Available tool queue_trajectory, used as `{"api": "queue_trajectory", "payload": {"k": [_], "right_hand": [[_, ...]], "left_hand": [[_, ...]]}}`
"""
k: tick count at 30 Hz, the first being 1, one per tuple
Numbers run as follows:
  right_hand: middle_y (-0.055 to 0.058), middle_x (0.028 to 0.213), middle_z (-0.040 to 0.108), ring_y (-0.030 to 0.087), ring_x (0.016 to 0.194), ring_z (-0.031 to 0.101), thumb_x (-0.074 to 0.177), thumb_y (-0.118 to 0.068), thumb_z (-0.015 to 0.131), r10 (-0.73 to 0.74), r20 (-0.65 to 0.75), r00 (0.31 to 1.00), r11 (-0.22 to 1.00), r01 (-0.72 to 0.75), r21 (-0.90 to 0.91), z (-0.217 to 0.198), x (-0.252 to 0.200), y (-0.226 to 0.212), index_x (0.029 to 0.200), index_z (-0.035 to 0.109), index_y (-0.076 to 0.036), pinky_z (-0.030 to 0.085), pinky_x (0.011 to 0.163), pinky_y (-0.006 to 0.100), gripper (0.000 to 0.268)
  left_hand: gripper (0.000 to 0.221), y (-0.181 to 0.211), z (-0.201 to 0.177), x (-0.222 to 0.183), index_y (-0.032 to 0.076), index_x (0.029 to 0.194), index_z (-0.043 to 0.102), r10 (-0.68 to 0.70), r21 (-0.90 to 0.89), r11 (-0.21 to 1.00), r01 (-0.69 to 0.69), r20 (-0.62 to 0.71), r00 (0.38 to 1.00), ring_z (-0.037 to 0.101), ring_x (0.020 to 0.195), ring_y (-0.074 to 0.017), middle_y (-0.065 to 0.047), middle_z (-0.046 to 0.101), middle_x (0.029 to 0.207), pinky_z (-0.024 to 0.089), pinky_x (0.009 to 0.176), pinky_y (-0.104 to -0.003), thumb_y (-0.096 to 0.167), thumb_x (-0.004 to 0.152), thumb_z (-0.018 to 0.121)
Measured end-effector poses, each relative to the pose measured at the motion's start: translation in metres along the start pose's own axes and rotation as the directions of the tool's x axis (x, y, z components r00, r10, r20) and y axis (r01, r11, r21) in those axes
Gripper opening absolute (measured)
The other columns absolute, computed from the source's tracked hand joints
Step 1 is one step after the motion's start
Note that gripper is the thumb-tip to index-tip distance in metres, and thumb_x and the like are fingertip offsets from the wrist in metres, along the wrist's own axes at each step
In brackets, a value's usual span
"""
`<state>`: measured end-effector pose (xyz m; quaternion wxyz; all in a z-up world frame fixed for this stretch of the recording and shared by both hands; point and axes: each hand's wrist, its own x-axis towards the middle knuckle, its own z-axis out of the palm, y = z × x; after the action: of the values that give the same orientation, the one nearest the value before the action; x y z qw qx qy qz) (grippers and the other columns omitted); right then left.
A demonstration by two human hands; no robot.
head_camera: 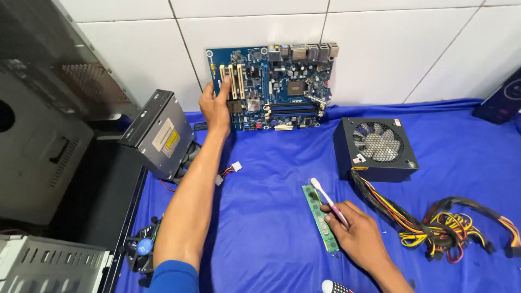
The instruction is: Installing computer components including the CPU, RAM modules, and a cooling fan onto a motherboard after a brief cleaning.
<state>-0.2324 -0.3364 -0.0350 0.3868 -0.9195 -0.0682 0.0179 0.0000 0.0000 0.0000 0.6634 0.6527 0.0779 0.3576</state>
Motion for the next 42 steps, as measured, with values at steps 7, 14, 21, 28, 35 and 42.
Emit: {"api": "queue_trajectory", "payload": {"k": [7,14,21,28,35,42], "right_hand": [[-0.003,0.092,0.077,0.010,0.085,0.074,0.091,-0.020,0.070,-0.138,-0.100,0.985,0.983,0.148,0.110,0.000,-0.002,0.004,0.106,0.082,-0.017,0.051,0.082,0.024,0.020],[0.003,0.121,0.075,0.012,0.098,0.065,0.094,-0.016,0.069,-0.044,-0.390,0.920,0.953,0.155,0.259,-0.022,-0.003,-0.010,0.123,0.060,-0.011,0.049,0.090,0.029,0.032],[0.005,0.053,0.055,0.011,0.042,0.051,0.094,-0.020,0.073,-0.078,-0.277,0.958,0.792,0.228,0.566,-0.024,-0.014,-0.034,0.116,0.067,-0.007,0.043,0.043,0.023,0.027],[0.004,0.054,0.046,0.008,0.035,0.042,0.093,-0.016,0.071,0.050,-0.175,0.983,0.670,0.097,0.736,-0.033,0.000,-0.034,0.123,0.066,-0.008,0.034,0.029,0.022,0.031],[-0.008,0.061,0.039,-0.001,0.045,0.026,0.090,-0.021,0.070,0.028,0.392,0.919,0.681,-0.305,0.666,-0.032,0.051,-0.014,0.098,0.059,-0.010,0.014,0.038,0.018,0.018],[-0.005,0.060,0.044,0.003,0.044,0.030,0.090,-0.018,0.075,0.086,0.390,0.917,0.787,-0.302,0.537,-0.001,0.079,-0.016,0.093,0.062,-0.014,0.018,0.038,0.021,0.014]], "left_hand": [[0.044,0.053,0.005,-0.024,0.015,0.083,0.064,0.174,0.127,0.979,-0.161,-0.097,0.980,0.052,0.071,-0.0126,0.004,0.059,0.074,0.041,0.065,-0.032,0.059,0.085,0.066],[0.039,0.149,-0.044,-0.058,0.019,0.074,0.052,0.125,0.108,0.988,-0.114,-0.102,0.987,0.039,0.069,-0.0089,0.008,0.043,0.070,0.031,0.063,-0.030,0.049,0.090,0.070],[0.033,0.131,-0.121,-0.146,0.009,0.089,0.071,-0.324,-0.304,0.910,0.281,-0.102,0.940,0.068,0.084,-0.0198,-0.008,0.070,0.083,0.056,0.078,-0.034,0.040,0.086,0.081],[0.040,0.132,-0.172,-0.279,0.008,0.128,0.060,-0.555,-0.321,0.799,0.509,-0.069,0.829,0.068,0.102,-0.0230,-0.013,0.070,0.117,0.058,0.092,-0.044,0.035,0.099,0.065],[0.039,0.163,-0.191,-0.358,0.001,0.126,0.065,-0.684,-0.310,0.669,0.676,0.100,0.723,0.069,0.086,-0.0240,-0.015,0.072,0.100,0.061,0.074,-0.041,0.015,0.089,0.067],[0.017,0.125,-0.196,-0.355,0.002,0.095,0.061,-0.711,-0.214,0.671,0.709,0.086,0.698,0.063,0.073,-0.0174,-0.010,0.057,0.075,0.069,0.082,-0.045,0.018,0.094,0.068]]}}
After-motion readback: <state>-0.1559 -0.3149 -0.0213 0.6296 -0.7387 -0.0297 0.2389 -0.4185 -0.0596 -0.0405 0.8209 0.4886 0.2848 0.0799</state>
